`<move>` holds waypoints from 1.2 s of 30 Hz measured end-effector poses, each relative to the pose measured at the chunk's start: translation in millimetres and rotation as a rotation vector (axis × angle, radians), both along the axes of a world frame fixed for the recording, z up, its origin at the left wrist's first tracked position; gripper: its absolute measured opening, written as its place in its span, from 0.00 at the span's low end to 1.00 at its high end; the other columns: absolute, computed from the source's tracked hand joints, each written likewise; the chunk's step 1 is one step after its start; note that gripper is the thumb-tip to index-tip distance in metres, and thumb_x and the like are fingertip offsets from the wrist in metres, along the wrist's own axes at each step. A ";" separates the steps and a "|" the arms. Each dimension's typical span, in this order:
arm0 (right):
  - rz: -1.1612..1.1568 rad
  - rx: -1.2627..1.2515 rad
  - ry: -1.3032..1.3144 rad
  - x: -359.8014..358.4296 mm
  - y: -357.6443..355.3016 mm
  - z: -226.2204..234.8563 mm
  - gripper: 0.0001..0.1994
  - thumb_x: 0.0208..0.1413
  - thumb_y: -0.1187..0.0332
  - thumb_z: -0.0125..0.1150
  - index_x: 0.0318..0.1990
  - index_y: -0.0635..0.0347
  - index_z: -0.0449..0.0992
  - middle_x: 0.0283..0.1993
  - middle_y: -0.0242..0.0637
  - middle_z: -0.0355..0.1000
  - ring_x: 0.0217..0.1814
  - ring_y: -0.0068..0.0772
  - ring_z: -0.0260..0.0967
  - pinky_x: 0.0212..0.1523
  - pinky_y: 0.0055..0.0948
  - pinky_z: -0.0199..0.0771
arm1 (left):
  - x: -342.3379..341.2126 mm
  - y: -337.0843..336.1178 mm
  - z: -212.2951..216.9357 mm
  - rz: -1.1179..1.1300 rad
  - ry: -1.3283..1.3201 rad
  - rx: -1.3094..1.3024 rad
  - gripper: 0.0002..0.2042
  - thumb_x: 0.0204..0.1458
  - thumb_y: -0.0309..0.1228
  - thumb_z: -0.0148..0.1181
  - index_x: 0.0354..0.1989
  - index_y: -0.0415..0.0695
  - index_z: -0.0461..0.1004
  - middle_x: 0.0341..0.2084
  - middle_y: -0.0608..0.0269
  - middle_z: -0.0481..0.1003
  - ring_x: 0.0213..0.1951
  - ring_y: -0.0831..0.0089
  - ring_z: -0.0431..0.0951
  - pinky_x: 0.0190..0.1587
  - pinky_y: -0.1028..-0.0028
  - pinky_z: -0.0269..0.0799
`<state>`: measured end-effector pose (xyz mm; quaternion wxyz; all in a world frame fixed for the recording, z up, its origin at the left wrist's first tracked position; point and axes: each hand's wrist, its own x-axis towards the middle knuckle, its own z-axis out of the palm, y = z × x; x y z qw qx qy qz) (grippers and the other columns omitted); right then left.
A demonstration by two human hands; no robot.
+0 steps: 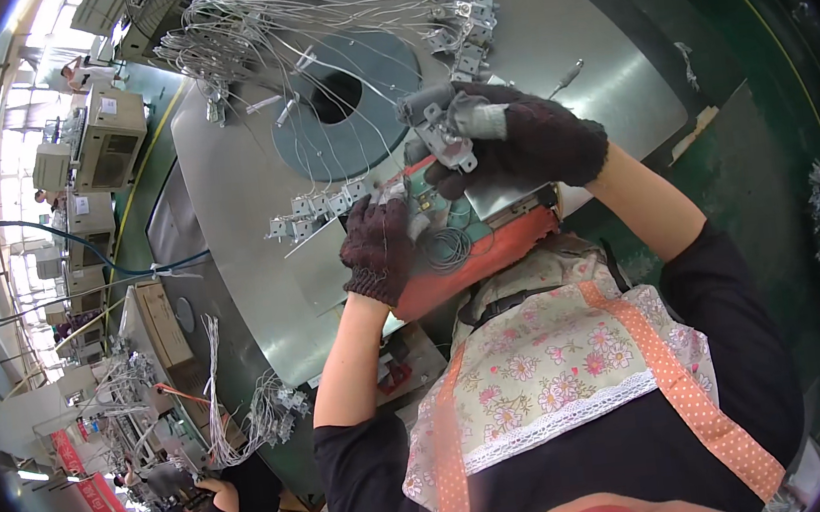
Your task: The person picks up a metal component, places it onto a machine, and presses a lever to process it. They then remove the component, thread a wire through it, and place the assembly onto a pile, repeating the cycle.
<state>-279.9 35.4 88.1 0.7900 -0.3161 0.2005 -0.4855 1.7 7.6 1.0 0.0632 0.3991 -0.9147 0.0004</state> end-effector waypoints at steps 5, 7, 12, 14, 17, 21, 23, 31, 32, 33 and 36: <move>-0.003 -0.116 -0.032 2.8 8.9 9.4 0.32 0.57 0.71 0.60 0.71 0.60 0.62 0.59 0.47 0.73 0.54 0.39 0.76 0.57 0.41 0.78 | 6.0 -4.5 -6.6 -0.037 0.071 0.016 0.26 0.53 0.45 0.65 0.57 0.44 0.74 0.43 0.50 0.81 0.52 0.45 0.77 0.63 0.51 0.67; -0.017 -0.160 -0.016 3.6 9.1 3.9 0.32 0.57 0.70 0.60 0.70 0.60 0.62 0.58 0.47 0.73 0.54 0.38 0.77 0.57 0.40 0.79 | 4.0 -4.5 -4.1 -0.049 0.090 0.026 0.26 0.52 0.45 0.65 0.57 0.44 0.74 0.43 0.50 0.81 0.52 0.45 0.77 0.62 0.51 0.67; -0.059 -0.150 0.075 10.2 8.0 2.0 0.31 0.57 0.70 0.65 0.69 0.59 0.64 0.57 0.46 0.74 0.54 0.37 0.76 0.55 0.39 0.80 | 1.6 -3.0 -2.4 -0.032 0.084 -0.019 0.26 0.53 0.46 0.65 0.57 0.45 0.74 0.43 0.51 0.81 0.50 0.48 0.79 0.64 0.52 0.67; -0.082 -0.161 0.086 12.7 7.9 1.8 0.30 0.57 0.71 0.63 0.68 0.59 0.64 0.54 0.41 0.73 0.52 0.34 0.76 0.54 0.38 0.81 | -0.7 -4.0 -2.3 -0.036 0.086 -0.001 0.26 0.53 0.46 0.65 0.57 0.45 0.74 0.44 0.52 0.81 0.50 0.50 0.79 0.64 0.53 0.67; -0.110 -0.159 0.093 17.5 5.3 -2.9 0.29 0.56 0.73 0.62 0.67 0.59 0.65 0.52 0.37 0.72 0.50 0.31 0.75 0.53 0.37 0.81 | -4.2 -2.6 2.7 -0.040 0.095 0.011 0.27 0.53 0.46 0.65 0.58 0.45 0.74 0.44 0.52 0.81 0.51 0.53 0.80 0.64 0.53 0.66; -0.115 -0.129 0.026 20.3 5.9 -4.8 0.30 0.55 0.75 0.61 0.67 0.58 0.65 0.52 0.37 0.71 0.51 0.31 0.74 0.52 0.36 0.81 | -3.6 -2.1 3.5 -0.059 0.124 0.029 0.27 0.53 0.46 0.64 0.58 0.44 0.74 0.46 0.51 0.81 0.52 0.54 0.79 0.65 0.54 0.66; -0.139 -0.102 0.061 22.5 6.9 -4.3 0.30 0.54 0.75 0.61 0.67 0.59 0.64 0.52 0.37 0.70 0.51 0.31 0.74 0.52 0.36 0.81 | -3.5 -1.9 2.3 -0.064 0.131 0.059 0.30 0.50 0.45 0.66 0.58 0.40 0.73 0.48 0.47 0.79 0.54 0.50 0.77 0.65 0.53 0.64; -0.195 -0.068 0.078 31.6 6.1 -8.3 0.31 0.54 0.76 0.61 0.67 0.58 0.63 0.51 0.38 0.70 0.50 0.32 0.74 0.50 0.36 0.81 | -1.0 -3.2 -3.5 -0.072 0.156 0.074 0.30 0.49 0.42 0.65 0.58 0.37 0.72 0.51 0.43 0.77 0.57 0.45 0.74 0.67 0.50 0.61; -0.195 -0.076 0.059 32.8 5.6 -10.8 0.31 0.54 0.76 0.61 0.68 0.58 0.62 0.51 0.38 0.70 0.50 0.32 0.74 0.50 0.36 0.81 | -1.4 -3.4 -3.4 -0.062 0.142 0.088 0.29 0.51 0.43 0.64 0.58 0.37 0.72 0.51 0.43 0.77 0.58 0.45 0.73 0.67 0.50 0.61; -0.195 -0.082 0.040 34.1 5.2 -12.9 0.32 0.53 0.76 0.60 0.68 0.58 0.62 0.51 0.38 0.70 0.50 0.32 0.74 0.50 0.35 0.81 | -1.5 -3.3 -4.0 -0.053 0.128 0.103 0.29 0.52 0.43 0.63 0.58 0.36 0.72 0.52 0.42 0.77 0.59 0.44 0.73 0.67 0.50 0.61; -0.220 -0.056 0.099 36.8 5.2 -15.0 0.32 0.53 0.75 0.60 0.68 0.58 0.62 0.51 0.39 0.70 0.50 0.32 0.73 0.49 0.35 0.81 | -4.2 -3.0 -3.0 -0.049 0.099 -0.002 0.28 0.53 0.47 0.64 0.58 0.42 0.74 0.51 0.48 0.79 0.57 0.52 0.77 0.65 0.54 0.65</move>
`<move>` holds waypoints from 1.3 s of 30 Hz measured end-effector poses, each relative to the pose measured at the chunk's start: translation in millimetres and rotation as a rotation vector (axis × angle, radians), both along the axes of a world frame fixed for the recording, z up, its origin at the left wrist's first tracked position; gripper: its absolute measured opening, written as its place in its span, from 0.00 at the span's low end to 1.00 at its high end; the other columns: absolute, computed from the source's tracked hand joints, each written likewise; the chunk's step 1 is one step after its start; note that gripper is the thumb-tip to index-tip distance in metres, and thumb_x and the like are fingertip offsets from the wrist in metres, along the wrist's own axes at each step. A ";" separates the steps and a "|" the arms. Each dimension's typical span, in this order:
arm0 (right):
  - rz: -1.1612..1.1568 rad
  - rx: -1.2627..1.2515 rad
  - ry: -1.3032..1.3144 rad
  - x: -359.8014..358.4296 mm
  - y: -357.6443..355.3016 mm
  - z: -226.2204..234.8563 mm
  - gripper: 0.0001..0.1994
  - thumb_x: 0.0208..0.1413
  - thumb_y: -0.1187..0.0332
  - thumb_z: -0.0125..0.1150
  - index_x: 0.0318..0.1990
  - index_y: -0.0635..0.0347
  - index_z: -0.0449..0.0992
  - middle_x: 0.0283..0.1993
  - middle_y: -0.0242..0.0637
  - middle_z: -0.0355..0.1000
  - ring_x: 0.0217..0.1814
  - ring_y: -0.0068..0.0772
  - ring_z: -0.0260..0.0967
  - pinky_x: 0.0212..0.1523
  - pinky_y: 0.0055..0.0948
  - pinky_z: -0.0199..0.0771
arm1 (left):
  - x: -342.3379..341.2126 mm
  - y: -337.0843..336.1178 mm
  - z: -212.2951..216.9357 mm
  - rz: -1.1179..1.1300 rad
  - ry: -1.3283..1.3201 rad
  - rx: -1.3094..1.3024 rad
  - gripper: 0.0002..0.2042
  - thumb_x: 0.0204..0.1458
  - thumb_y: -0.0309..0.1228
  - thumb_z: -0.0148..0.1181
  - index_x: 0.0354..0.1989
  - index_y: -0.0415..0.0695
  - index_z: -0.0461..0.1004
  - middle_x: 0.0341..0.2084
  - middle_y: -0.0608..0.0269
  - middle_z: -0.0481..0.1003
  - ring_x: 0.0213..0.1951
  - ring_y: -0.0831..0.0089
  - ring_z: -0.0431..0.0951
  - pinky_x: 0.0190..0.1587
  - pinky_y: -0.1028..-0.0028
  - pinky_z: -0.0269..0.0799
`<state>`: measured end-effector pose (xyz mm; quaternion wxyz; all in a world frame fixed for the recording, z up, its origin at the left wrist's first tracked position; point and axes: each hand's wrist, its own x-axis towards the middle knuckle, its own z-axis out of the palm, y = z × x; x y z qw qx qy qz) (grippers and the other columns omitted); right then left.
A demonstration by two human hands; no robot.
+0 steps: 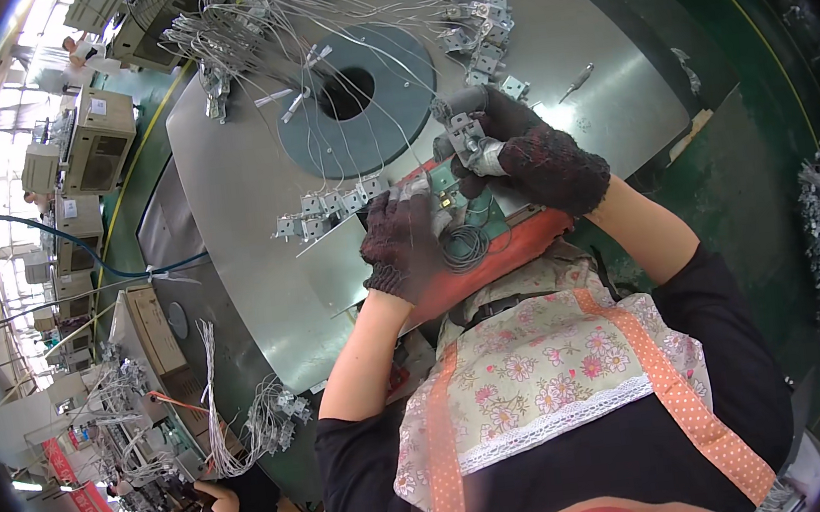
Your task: The person picks up a metal component, places it onto a machine, and presses a lever to process it. They then remove the component, thread a wire through it, and place the assembly onto a pile, repeating the cycle.
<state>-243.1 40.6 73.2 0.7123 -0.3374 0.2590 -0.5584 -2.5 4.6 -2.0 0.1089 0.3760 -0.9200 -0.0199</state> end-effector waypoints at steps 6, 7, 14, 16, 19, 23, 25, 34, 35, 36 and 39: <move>0.069 -0.057 -0.016 -2.1 1.9 1.2 0.33 0.56 0.67 0.67 0.69 0.58 0.62 0.58 0.44 0.72 0.55 0.35 0.74 0.51 0.35 0.81 | 1.1 1.0 3.4 -0.035 0.014 -0.008 0.26 0.53 0.46 0.63 0.56 0.42 0.75 0.49 0.49 0.80 0.55 0.51 0.77 0.65 0.54 0.65; 0.074 -0.054 -0.015 -3.1 2.9 4.7 0.33 0.56 0.67 0.67 0.69 0.58 0.62 0.58 0.44 0.72 0.55 0.35 0.74 0.51 0.35 0.81 | 1.9 1.1 5.0 -0.030 0.016 -0.004 0.26 0.53 0.46 0.63 0.56 0.42 0.75 0.49 0.49 0.80 0.55 0.51 0.77 0.65 0.54 0.65; -0.112 0.083 0.124 -15.7 16.8 7.3 0.29 0.57 0.68 0.65 0.66 0.65 0.65 0.58 0.48 0.73 0.57 0.39 0.75 0.57 0.40 0.80 | 3.2 -2.8 13.1 0.025 0.223 0.205 0.20 0.54 0.43 0.65 0.48 0.41 0.76 0.44 0.49 0.78 0.54 0.46 0.77 0.63 0.49 0.65; -0.146 0.142 -0.078 -20.1 18.8 0.8 0.27 0.58 0.68 0.65 0.64 0.66 0.66 0.57 0.46 0.73 0.56 0.39 0.76 0.56 0.39 0.81 | -1.6 -13.7 19.0 0.098 0.436 0.474 0.25 0.51 0.50 0.69 0.53 0.49 0.77 0.41 0.53 0.79 0.48 0.53 0.80 0.51 0.54 0.73; -0.101 -0.016 0.348 -8.4 5.1 -11.2 0.27 0.56 0.64 0.69 0.61 0.63 0.70 0.52 0.40 0.75 0.53 0.34 0.77 0.56 0.35 0.79 | -13.2 -53.1 25.1 0.158 0.332 0.475 0.23 0.51 0.47 0.68 0.52 0.48 0.78 0.45 0.49 0.79 0.50 0.52 0.79 0.52 0.56 0.75; -0.071 -0.803 1.396 24.9 -20.6 -23.2 0.20 0.47 0.66 0.72 0.47 0.61 0.76 0.41 0.45 0.76 0.43 0.50 0.75 0.47 0.43 0.77 | -2.3 -110.8 20.2 0.270 0.050 0.400 0.21 0.49 0.44 0.65 0.49 0.47 0.80 0.48 0.47 0.78 0.53 0.49 0.79 0.55 0.56 0.75; -0.115 -0.911 1.431 35.8 -25.0 -29.0 0.17 0.45 0.69 0.70 0.44 0.60 0.77 0.40 0.47 0.75 0.42 0.54 0.74 0.46 0.46 0.76 | -0.1 -126.6 17.5 0.354 -0.455 0.336 0.20 0.49 0.45 0.61 0.48 0.48 0.81 0.50 0.47 0.78 0.53 0.46 0.79 0.57 0.53 0.74; 0.243 -0.962 1.810 64.5 -36.5 -40.5 0.11 0.51 0.70 0.60 0.43 0.56 0.79 0.42 0.46 0.73 0.48 0.49 0.73 0.46 0.47 0.74 | 79.7 -117.1 18.5 0.303 -0.317 0.251 0.17 0.53 0.45 0.60 0.39 0.45 0.85 0.42 0.50 0.81 0.46 0.50 0.82 0.49 0.52 0.76; 0.169 -0.915 1.850 67.7 -31.9 -43.3 0.11 0.51 0.70 0.60 0.43 0.56 0.79 0.43 0.47 0.73 0.48 0.49 0.73 0.47 0.47 0.74 | 82.9 -109.3 19.9 0.275 -0.155 0.194 0.17 0.55 0.45 0.60 0.41 0.44 0.83 0.41 0.52 0.81 0.43 0.50 0.81 0.50 0.52 0.74; 0.095 -0.860 1.892 68.9 -28.6 -47.4 0.11 0.51 0.70 0.60 0.43 0.56 0.79 0.43 0.48 0.73 0.48 0.50 0.72 0.47 0.47 0.73 | 82.9 -102.0 19.4 0.282 -0.150 0.198 0.17 0.55 0.45 0.60 0.41 0.44 0.83 0.41 0.52 0.81 0.43 0.50 0.81 0.50 0.52 0.74; 0.151 -0.778 1.846 68.4 -24.4 -59.9 0.17 0.51 0.71 0.60 0.50 0.57 0.77 0.43 0.50 0.72 0.47 0.51 0.71 0.50 0.48 0.71 | 76.2 -83.1 20.5 0.159 0.227 -0.317 0.14 0.58 0.38 0.63 0.48 0.45 0.80 0.34 0.52 0.81 0.41 0.52 0.80 0.50 0.53 0.73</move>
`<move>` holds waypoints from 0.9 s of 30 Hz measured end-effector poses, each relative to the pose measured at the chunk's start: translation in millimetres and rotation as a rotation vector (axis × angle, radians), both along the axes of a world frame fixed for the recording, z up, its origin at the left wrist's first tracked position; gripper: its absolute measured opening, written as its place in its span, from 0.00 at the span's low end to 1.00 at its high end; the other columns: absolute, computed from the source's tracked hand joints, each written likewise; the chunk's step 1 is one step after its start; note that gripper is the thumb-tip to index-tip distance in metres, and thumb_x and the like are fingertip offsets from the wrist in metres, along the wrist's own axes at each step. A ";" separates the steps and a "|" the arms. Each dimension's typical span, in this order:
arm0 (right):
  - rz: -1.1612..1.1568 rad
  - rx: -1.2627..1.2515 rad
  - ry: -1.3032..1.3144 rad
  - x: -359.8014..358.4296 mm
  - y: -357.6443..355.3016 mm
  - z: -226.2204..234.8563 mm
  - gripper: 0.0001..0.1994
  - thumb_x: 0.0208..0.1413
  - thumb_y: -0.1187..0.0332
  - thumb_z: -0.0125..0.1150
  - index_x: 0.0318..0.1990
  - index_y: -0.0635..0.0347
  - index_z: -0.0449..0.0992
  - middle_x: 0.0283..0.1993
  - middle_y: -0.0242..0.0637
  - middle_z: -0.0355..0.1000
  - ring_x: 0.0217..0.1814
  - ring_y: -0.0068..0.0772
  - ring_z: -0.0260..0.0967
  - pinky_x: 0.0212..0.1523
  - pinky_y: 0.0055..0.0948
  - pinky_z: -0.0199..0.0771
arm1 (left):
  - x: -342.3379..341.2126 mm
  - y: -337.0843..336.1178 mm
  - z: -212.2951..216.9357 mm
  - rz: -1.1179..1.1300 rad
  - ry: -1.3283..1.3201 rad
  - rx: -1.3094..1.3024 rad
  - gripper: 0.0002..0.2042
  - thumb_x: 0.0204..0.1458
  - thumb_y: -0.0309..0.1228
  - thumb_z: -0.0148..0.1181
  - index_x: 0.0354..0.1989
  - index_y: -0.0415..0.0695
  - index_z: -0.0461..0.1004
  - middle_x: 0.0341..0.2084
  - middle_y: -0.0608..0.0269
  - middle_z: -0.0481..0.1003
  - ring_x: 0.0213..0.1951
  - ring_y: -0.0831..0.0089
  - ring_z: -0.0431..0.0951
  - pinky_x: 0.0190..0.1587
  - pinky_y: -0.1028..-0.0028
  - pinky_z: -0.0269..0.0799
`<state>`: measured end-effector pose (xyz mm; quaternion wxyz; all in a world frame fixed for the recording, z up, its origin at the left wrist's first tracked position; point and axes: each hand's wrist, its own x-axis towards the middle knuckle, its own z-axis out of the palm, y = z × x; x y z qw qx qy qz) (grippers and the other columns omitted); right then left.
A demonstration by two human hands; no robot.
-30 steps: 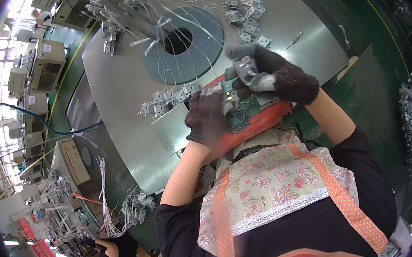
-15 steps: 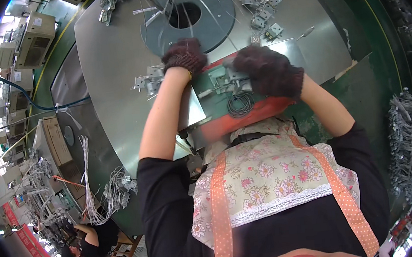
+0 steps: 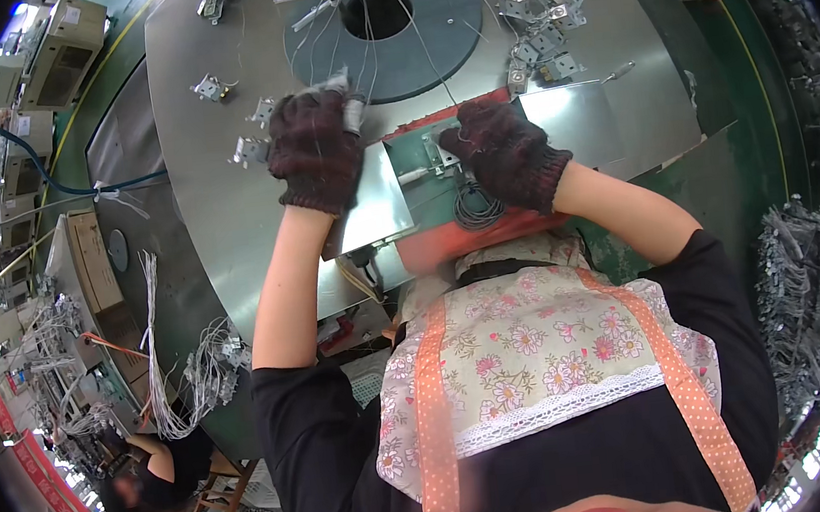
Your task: The person picks up a metal component, places it onto a machine, and presses a lever to process it. They then remove the component, thread a wire through it, and place the assembly onto a pile, repeating the cycle.
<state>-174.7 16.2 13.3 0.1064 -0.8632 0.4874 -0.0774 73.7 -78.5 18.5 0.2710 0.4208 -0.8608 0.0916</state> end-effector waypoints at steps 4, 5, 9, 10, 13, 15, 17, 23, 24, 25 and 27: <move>-0.120 -0.061 -0.196 5.4 15.0 -15.9 0.23 0.51 0.70 0.60 0.57 0.60 0.72 0.45 0.52 0.71 0.48 0.54 0.70 0.51 0.51 0.70 | -14.9 37.0 -3.7 -0.062 0.033 0.196 0.13 0.57 0.37 0.63 0.47 0.46 0.80 0.37 0.52 0.80 0.44 0.51 0.79 0.54 0.55 0.72; -0.102 -0.065 -0.243 8.0 17.3 -15.2 0.26 0.50 0.69 0.63 0.59 0.61 0.69 0.45 0.53 0.71 0.48 0.56 0.70 0.51 0.51 0.70 | -16.6 43.8 -4.6 -0.122 -0.016 0.209 0.14 0.55 0.40 0.64 0.45 0.46 0.80 0.37 0.52 0.80 0.44 0.51 0.80 0.56 0.55 0.72; -0.051 -0.022 -0.396 9.7 18.6 -12.7 0.32 0.44 0.66 0.69 0.59 0.65 0.67 0.47 0.56 0.70 0.49 0.59 0.70 0.52 0.52 0.70 | -50.8 62.5 0.0 -0.349 -0.188 0.289 0.16 0.51 0.38 0.64 0.47 0.44 0.79 0.37 0.52 0.80 0.45 0.53 0.80 0.60 0.56 0.71; -0.045 -0.043 -0.381 7.6 16.7 -17.6 0.33 0.41 0.65 0.71 0.58 0.64 0.69 0.46 0.57 0.71 0.49 0.61 0.70 0.51 0.52 0.71 | -62.1 67.5 0.9 -0.396 -0.227 0.283 0.17 0.51 0.36 0.63 0.47 0.43 0.79 0.38 0.51 0.80 0.45 0.54 0.81 0.61 0.56 0.70; 0.065 -0.002 -0.402 -5.6 9.3 -13.7 0.30 0.43 0.65 0.70 0.57 0.64 0.71 0.47 0.56 0.72 0.51 0.61 0.71 0.52 0.51 0.73 | -77.3 76.5 -1.4 -0.275 -0.201 0.364 0.16 0.50 0.34 0.61 0.48 0.43 0.79 0.38 0.52 0.81 0.46 0.53 0.81 0.62 0.57 0.68; 0.108 0.115 -0.470 -20.8 -3.0 -0.5 0.28 0.45 0.67 0.68 0.57 0.63 0.72 0.47 0.54 0.73 0.52 0.60 0.71 0.53 0.50 0.73 | -78.8 77.1 3.5 -0.274 -0.259 0.362 0.16 0.51 0.34 0.60 0.48 0.44 0.79 0.38 0.51 0.81 0.46 0.53 0.81 0.63 0.56 0.67; 0.162 0.227 -0.534 -38.4 -16.4 9.2 0.27 0.46 0.69 0.67 0.57 0.63 0.73 0.48 0.53 0.73 0.53 0.58 0.72 0.53 0.48 0.74 | -77.0 76.7 5.2 -0.299 -0.132 0.425 0.18 0.52 0.35 0.60 0.51 0.44 0.78 0.41 0.50 0.82 0.48 0.53 0.81 0.63 0.55 0.67; -0.288 -0.011 -0.139 -119.0 -48.3 35.0 0.20 0.54 0.57 0.67 0.52 0.51 0.79 0.45 0.47 0.78 0.48 0.52 0.77 0.52 0.46 0.77 | -72.2 85.0 -7.9 -0.168 -0.220 0.343 0.25 0.57 0.47 0.59 0.55 0.39 0.75 0.51 0.45 0.79 0.55 0.50 0.78 0.65 0.54 0.65; -0.424 0.140 0.029 -132.9 -52.9 34.7 0.22 0.52 0.59 0.65 0.56 0.48 0.77 0.46 0.49 0.79 0.51 0.55 0.77 0.55 0.46 0.76 | -74.7 86.6 -5.8 -0.150 -0.245 0.391 0.27 0.57 0.47 0.59 0.57 0.38 0.74 0.52 0.46 0.78 0.55 0.51 0.78 0.65 0.54 0.65; -0.345 0.267 -0.010 -156.3 -58.2 23.1 0.23 0.52 0.58 0.64 0.58 0.46 0.76 0.48 0.50 0.79 0.53 0.56 0.76 0.55 0.46 0.76 | -75.5 87.5 -3.3 -0.136 -0.270 0.440 0.28 0.58 0.48 0.59 0.58 0.38 0.73 0.52 0.46 0.78 0.56 0.51 0.78 0.66 0.53 0.64; -0.423 0.445 -0.001 -166.1 -65.0 8.0 0.26 0.52 0.59 0.64 0.60 0.45 0.74 0.53 0.51 0.77 0.56 0.57 0.75 0.57 0.47 0.75 | -73.0 87.8 -11.8 -0.121 -0.256 0.414 0.29 0.57 0.49 0.59 0.60 0.38 0.72 0.53 0.47 0.78 0.57 0.51 0.77 0.66 0.53 0.63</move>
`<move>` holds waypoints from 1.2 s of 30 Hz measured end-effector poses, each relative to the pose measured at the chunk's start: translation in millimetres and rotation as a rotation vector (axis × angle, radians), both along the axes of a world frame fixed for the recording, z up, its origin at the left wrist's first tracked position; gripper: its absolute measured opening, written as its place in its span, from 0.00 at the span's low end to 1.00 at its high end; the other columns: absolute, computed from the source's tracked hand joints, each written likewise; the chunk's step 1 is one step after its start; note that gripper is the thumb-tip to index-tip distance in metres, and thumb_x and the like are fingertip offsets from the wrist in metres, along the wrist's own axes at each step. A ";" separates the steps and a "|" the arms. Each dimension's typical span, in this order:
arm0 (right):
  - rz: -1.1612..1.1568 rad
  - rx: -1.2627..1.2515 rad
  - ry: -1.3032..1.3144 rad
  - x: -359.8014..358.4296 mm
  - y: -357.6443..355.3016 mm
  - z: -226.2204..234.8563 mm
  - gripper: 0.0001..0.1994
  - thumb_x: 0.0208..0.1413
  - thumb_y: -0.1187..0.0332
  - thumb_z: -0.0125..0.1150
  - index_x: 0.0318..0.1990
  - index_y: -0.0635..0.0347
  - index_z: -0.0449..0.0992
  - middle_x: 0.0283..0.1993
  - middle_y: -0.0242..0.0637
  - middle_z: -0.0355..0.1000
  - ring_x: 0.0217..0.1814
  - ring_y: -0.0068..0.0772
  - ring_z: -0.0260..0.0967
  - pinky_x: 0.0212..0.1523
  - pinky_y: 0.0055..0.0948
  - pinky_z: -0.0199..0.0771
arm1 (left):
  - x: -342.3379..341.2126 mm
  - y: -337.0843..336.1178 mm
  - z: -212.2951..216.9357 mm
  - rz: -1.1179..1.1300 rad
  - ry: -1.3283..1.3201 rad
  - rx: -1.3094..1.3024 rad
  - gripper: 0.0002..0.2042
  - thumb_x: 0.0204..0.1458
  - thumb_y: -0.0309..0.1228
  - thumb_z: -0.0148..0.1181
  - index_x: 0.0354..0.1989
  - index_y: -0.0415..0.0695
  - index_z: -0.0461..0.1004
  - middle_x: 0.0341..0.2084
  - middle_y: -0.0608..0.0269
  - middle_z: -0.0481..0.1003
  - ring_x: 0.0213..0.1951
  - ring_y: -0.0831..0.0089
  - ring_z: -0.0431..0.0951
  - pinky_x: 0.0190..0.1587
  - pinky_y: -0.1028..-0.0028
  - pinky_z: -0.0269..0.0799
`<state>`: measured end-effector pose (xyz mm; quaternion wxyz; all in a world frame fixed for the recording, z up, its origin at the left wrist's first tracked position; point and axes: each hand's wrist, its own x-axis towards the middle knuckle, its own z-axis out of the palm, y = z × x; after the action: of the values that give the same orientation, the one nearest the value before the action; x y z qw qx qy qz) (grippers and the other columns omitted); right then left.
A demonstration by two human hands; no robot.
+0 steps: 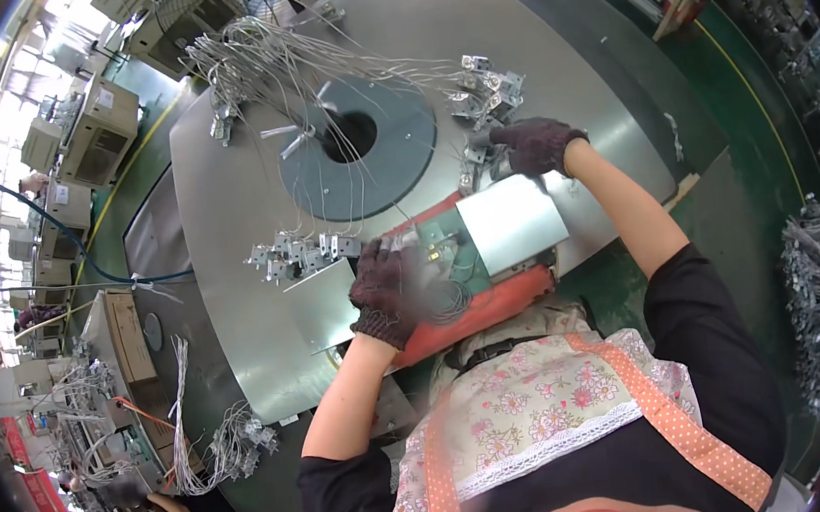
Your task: The person picks up a metal component, places it onto a machine, and presses a lever to process it. They then remove the component, thread a wire through it, and place the assembly onto a pile, repeating the cycle.
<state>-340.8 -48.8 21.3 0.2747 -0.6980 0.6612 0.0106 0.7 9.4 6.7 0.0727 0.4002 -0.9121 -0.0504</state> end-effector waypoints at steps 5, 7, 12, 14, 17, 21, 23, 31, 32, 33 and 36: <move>0.058 -0.227 -0.054 -12.8 -4.1 -37.5 0.30 0.49 0.62 0.66 0.63 0.46 0.71 0.58 0.50 0.75 0.58 0.56 0.73 0.58 0.48 0.73 | -1.9 2.9 7.7 -0.023 0.011 -0.015 0.30 0.57 0.49 0.60 0.60 0.37 0.72 0.54 0.46 0.77 0.59 0.52 0.76 0.67 0.53 0.62; 0.079 -0.393 -0.250 -17.1 1.7 -46.1 0.33 0.46 0.68 0.67 0.65 0.49 0.70 0.59 0.50 0.75 0.59 0.57 0.73 0.59 0.46 0.74 | -3.2 3.9 8.8 -0.007 0.013 -0.014 0.30 0.57 0.49 0.60 0.60 0.37 0.72 0.54 0.46 0.78 0.58 0.52 0.76 0.67 0.53 0.62; 0.096 -0.490 -0.443 -32.7 14.6 -62.0 0.33 0.48 0.71 0.69 0.65 0.59 0.68 0.55 0.53 0.77 0.56 0.57 0.75 0.59 0.43 0.75 | -1.3 3.0 1.8 0.000 0.043 -0.039 0.29 0.57 0.49 0.60 0.59 0.37 0.73 0.53 0.44 0.78 0.58 0.52 0.77 0.68 0.53 0.62; -0.133 -0.738 -0.761 -24.6 41.1 -33.2 0.34 0.53 0.74 0.71 0.69 0.59 0.65 0.56 0.43 0.76 0.51 0.31 0.76 0.50 0.36 0.79 | -1.4 3.3 2.1 -0.006 0.030 -0.049 0.29 0.57 0.50 0.60 0.58 0.37 0.73 0.52 0.44 0.78 0.57 0.52 0.78 0.68 0.53 0.63; -0.685 -0.356 -1.476 -27.8 55.0 -24.3 0.31 0.57 0.77 0.67 0.69 0.62 0.64 0.51 0.42 0.76 0.40 0.26 0.74 0.43 0.30 0.78 | 2.9 2.7 2.3 -0.048 0.096 -0.050 0.29 0.57 0.50 0.61 0.57 0.37 0.73 0.52 0.45 0.78 0.56 0.52 0.78 0.67 0.54 0.63; -0.104 -0.788 -0.614 -30.5 75.1 -1.7 0.21 0.57 0.76 0.64 0.59 0.64 0.73 0.48 0.38 0.79 0.46 0.36 0.80 0.45 0.32 0.82 | -0.1 -2.5 1.3 0.005 0.010 -0.011 0.29 0.56 0.49 0.62 0.57 0.38 0.73 0.51 0.48 0.78 0.57 0.53 0.77 0.66 0.54 0.64; -0.250 -0.404 -1.117 -1.7 80.5 48.2 0.20 0.58 0.77 0.64 0.58 0.63 0.74 0.48 0.38 0.79 0.46 0.32 0.80 0.44 0.31 0.82 | 4.3 -2.5 -3.8 0.013 0.029 -0.039 0.28 0.56 0.49 0.63 0.57 0.38 0.73 0.51 0.48 0.78 0.57 0.53 0.77 0.66 0.54 0.63; -0.163 -0.044 -1.397 41.0 97.2 64.8 0.35 0.58 0.66 0.70 0.72 0.50 0.61 0.55 0.38 0.76 0.44 0.27 0.78 0.42 0.30 0.82 | 7.0 -2.3 -10.8 -0.006 0.040 -0.051 0.28 0.55 0.46 0.64 0.59 0.39 0.72 0.53 0.49 0.78 0.58 0.52 0.76 0.66 0.55 0.63; -0.156 -0.040 -1.400 42.0 98.0 68.4 0.35 0.58 0.66 0.70 0.72 0.50 0.61 0.55 0.38 0.76 0.44 0.27 0.78 0.42 0.30 0.82 | 8.5 -2.4 -11.4 0.001 0.037 -0.052 0.28 0.55 0.46 0.64 0.59 0.39 0.72 0.53 0.49 0.78 0.58 0.52 0.76 0.66 0.55 0.63; -0.130 0.059 -1.711 41.3 100.7 71.7 0.35 0.60 0.63 0.68 0.73 0.49 0.59 0.58 0.41 0.75 0.46 0.30 0.78 0.45 0.34 0.82 | 6.3 -3.3 -11.3 -0.003 0.032 -0.054 0.28 0.55 0.46 0.64 0.59 0.39 0.72 0.53 0.49 0.78 0.58 0.52 0.76 0.66 0.55 0.63; -0.083 0.148 -2.006 33.4 109.6 64.4 0.30 0.65 0.57 0.61 0.72 0.51 0.61 0.61 0.47 0.72 0.50 0.35 0.78 0.52 0.41 0.82 | 3.9 -3.8 -9.0 -0.010 0.023 -0.044 0.28 0.55 0.46 0.64 0.60 0.40 0.72 0.54 0.50 0.78 0.58 0.51 0.76 0.66 0.54 0.63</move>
<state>-307.3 60.8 85.7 0.7475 -0.3419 0.1460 -0.5505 4.6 5.6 -2.3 0.0919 0.3934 -0.9141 -0.0352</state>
